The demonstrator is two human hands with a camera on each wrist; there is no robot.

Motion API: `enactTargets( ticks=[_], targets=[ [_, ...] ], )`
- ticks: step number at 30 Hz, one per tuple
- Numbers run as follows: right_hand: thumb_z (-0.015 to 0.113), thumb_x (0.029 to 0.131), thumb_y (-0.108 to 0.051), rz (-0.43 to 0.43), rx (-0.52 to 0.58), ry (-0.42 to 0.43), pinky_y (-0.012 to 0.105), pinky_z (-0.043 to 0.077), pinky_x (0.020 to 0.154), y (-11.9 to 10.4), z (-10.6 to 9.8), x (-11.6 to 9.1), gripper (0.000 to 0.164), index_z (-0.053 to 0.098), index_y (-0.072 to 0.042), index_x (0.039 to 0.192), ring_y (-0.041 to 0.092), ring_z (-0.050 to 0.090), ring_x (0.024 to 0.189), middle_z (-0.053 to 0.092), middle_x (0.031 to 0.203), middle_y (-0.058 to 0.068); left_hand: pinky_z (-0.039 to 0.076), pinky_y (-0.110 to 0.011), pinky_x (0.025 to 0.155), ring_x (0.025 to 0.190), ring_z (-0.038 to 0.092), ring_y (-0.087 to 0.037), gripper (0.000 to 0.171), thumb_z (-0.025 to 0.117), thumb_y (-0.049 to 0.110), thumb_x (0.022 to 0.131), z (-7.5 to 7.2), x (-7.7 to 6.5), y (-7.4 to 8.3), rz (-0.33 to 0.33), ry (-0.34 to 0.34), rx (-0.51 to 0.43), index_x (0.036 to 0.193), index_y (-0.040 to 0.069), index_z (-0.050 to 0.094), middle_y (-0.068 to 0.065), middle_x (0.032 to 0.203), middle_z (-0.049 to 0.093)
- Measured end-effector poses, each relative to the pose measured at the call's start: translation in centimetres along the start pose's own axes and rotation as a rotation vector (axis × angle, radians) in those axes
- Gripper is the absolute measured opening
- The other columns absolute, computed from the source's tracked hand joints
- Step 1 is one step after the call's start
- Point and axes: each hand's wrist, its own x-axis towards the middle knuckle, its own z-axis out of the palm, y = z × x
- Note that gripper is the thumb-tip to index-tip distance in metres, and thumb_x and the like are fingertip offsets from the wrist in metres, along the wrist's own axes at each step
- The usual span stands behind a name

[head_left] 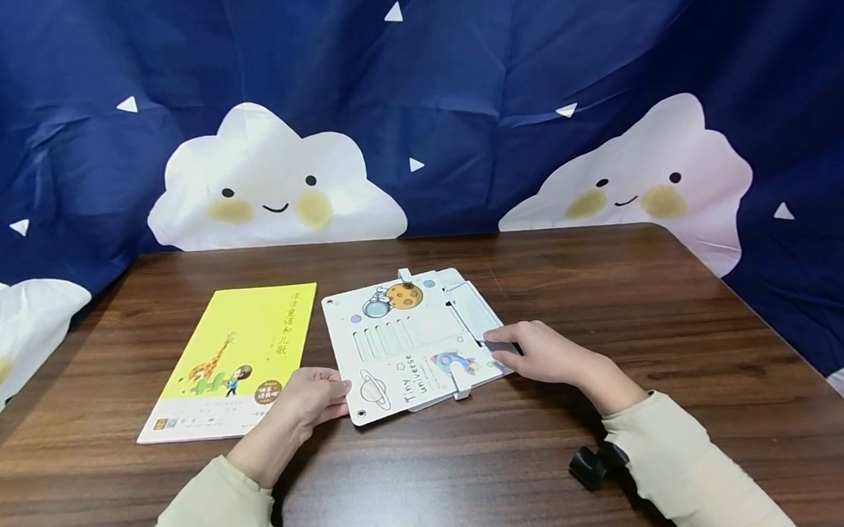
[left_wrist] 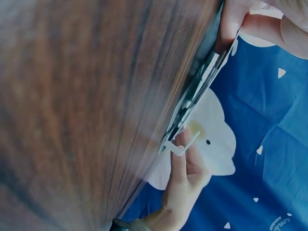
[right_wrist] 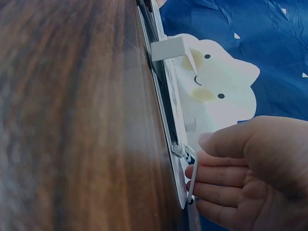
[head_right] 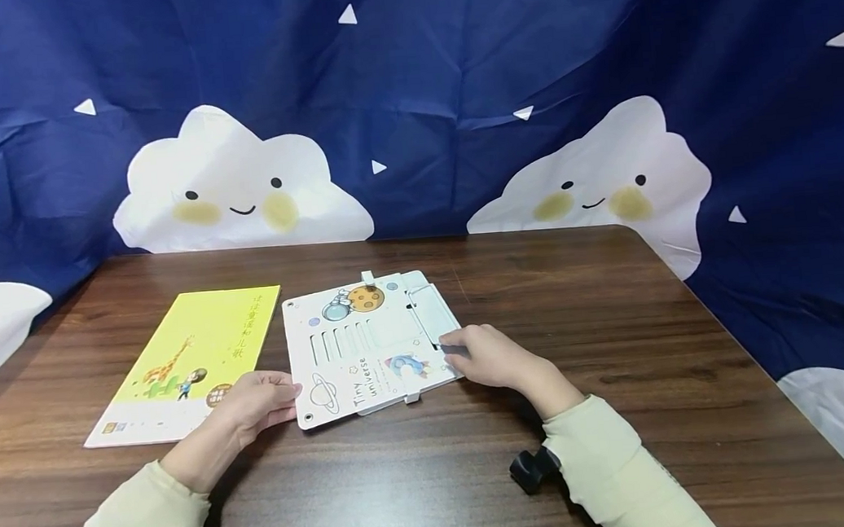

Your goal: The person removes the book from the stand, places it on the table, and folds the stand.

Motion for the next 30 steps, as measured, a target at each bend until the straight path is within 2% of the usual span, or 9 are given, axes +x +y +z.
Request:
enactTargets(
  ticks=[6, 12, 19, 30],
  targets=[
    [0.055, 0.084, -0.01, 0.016, -0.009, -0.013, 0.04, 0.041, 0.082, -0.4, -0.2, 0.0, 0.03, 0.056, 0.005, 0.11, 0.024, 0.05, 0.101, 0.056, 0.108, 0.014, 0.05, -0.026, 0.058, 0.057, 0.055, -0.012, 0.012, 0.048, -0.009, 0.079, -0.1, 0.5, 0.3, -0.002, 0.002, 0.014, 0.07, -0.003, 0.046, -0.006, 0.063, 0.053],
    [0.056, 0.083, -0.009, 0.014, -0.016, -0.014, 0.038, 0.043, 0.078, -0.6, -0.3, -0.1, 0.028, 0.058, 0.005, 0.107, 0.021, 0.052, 0.097, 0.058, 0.106, 0.014, 0.049, -0.025, 0.057, 0.057, 0.054, -0.01, 0.008, 0.047, -0.009, 0.08, -0.3, 1.0, 0.8, -0.006, -0.008, 0.037, 0.074, -0.004, 0.046, -0.004, 0.062, 0.053],
    [0.057, 0.082, -0.009, -0.007, -0.02, -0.017, 0.038, 0.043, 0.078, -0.7, -0.3, -0.2, 0.028, 0.058, 0.005, 0.106, 0.021, 0.052, 0.096, 0.058, 0.104, 0.014, 0.049, -0.028, 0.062, 0.06, 0.054, -0.011, 0.01, 0.047, -0.008, 0.08, -0.5, 1.8, 1.1, -0.004, -0.007, 0.063, 0.072, -0.002, 0.045, -0.004, 0.064, 0.053],
    [0.057, 0.082, -0.008, -0.054, -0.006, -0.038, 0.037, 0.044, 0.078, -1.1, -0.5, -0.4, 0.028, 0.058, 0.007, 0.105, 0.022, 0.053, 0.096, 0.059, 0.103, 0.014, 0.049, -0.033, 0.067, 0.063, 0.056, -0.012, 0.005, 0.044, -0.009, 0.079, -0.8, 2.8, 1.3, 0.012, -0.007, 0.059, 0.077, -0.006, 0.047, -0.005, 0.065, 0.057]
  ],
)
